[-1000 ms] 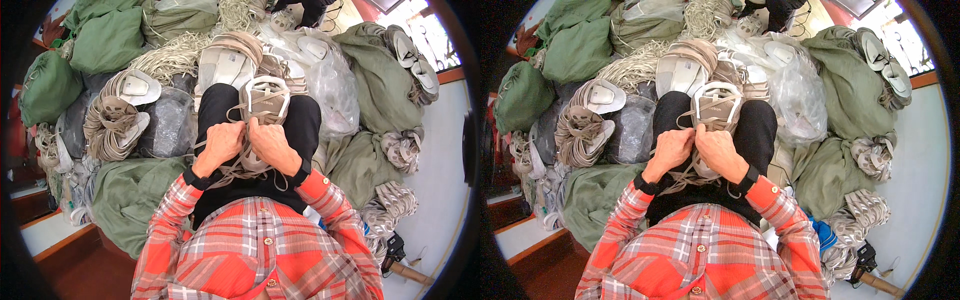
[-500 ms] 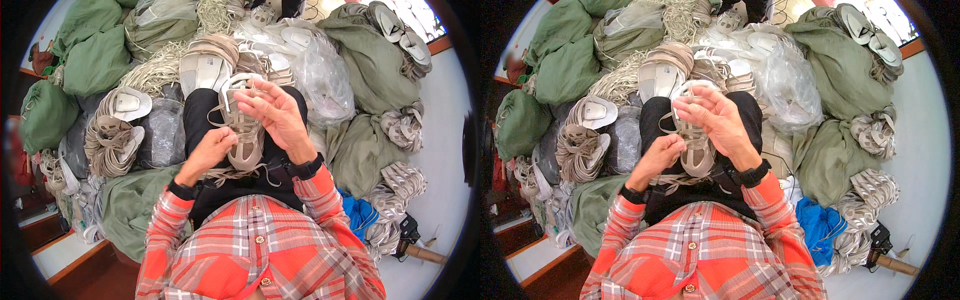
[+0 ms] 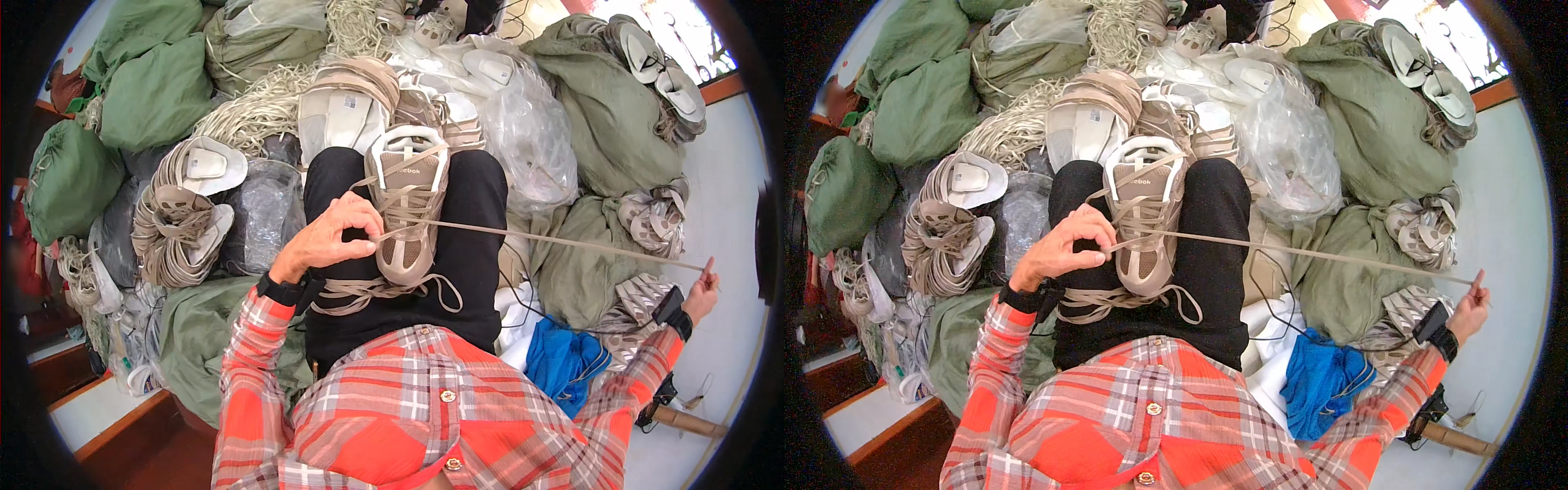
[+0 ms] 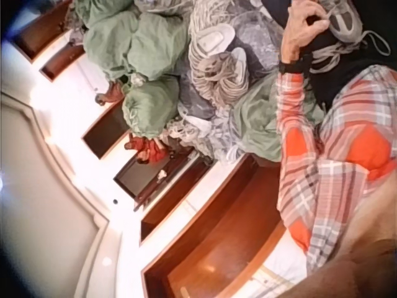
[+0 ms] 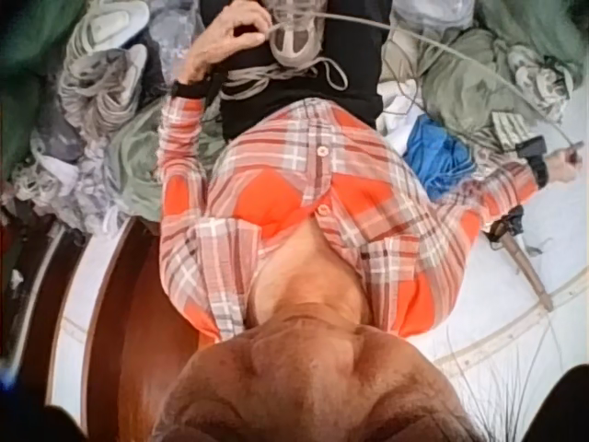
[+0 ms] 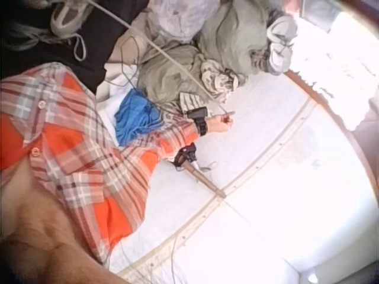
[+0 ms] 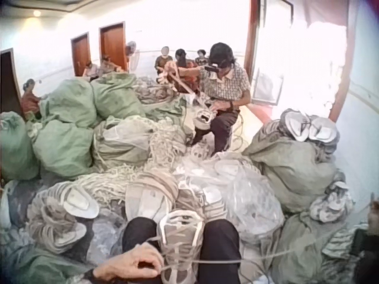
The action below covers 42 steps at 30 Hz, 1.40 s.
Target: Lace a tan and white sneaker while seated among bags of components.
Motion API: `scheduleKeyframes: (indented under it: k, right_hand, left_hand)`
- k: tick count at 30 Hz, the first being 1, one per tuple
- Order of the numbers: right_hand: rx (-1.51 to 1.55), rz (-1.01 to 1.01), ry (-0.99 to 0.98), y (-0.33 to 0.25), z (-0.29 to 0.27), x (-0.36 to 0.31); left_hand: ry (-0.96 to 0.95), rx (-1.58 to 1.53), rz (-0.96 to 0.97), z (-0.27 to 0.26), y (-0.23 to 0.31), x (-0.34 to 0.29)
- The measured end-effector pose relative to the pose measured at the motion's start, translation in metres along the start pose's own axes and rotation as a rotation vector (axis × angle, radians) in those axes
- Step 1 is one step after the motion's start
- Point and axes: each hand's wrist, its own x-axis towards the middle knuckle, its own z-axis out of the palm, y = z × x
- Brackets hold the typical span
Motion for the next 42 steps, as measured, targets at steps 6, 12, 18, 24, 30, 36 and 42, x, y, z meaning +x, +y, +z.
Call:
scheduleKeyframes:
  k: [6,12,18,24,30,36,42]
  right_hand:
    - [-0.825,-0.377,0.33,-0.017,0.027,-0.014]
    - [-0.922,0.082,-0.866,0.176,0.203,-0.301]
    - [-0.781,-0.027,-1.282,0.2,0.329,-0.479]
    - [-0.553,0.752,-0.828,0.199,0.311,-0.469]
    - [-0.91,0.373,-1.214,0.197,0.31,-0.476]
    - [-0.965,0.192,-1.289,0.201,0.32,-0.483]
    - [-1.023,0.078,-1.375,0.205,0.32,-0.486]
  left_hand:
    - [0.435,0.01,-0.232,0.025,0.01,-0.001]
    - [0.513,0.411,-0.152,0.035,0.012,0.018]
    - [0.571,0.518,-0.098,0.027,0.0,0.012]
    - [0.563,0.217,-0.211,0.041,0.032,0.022]
    - [0.36,0.247,-0.358,0.058,0.041,0.037]
    - [0.262,-0.01,-0.468,0.054,0.041,0.041]
    - [0.146,-0.443,-0.527,0.047,0.029,0.035]
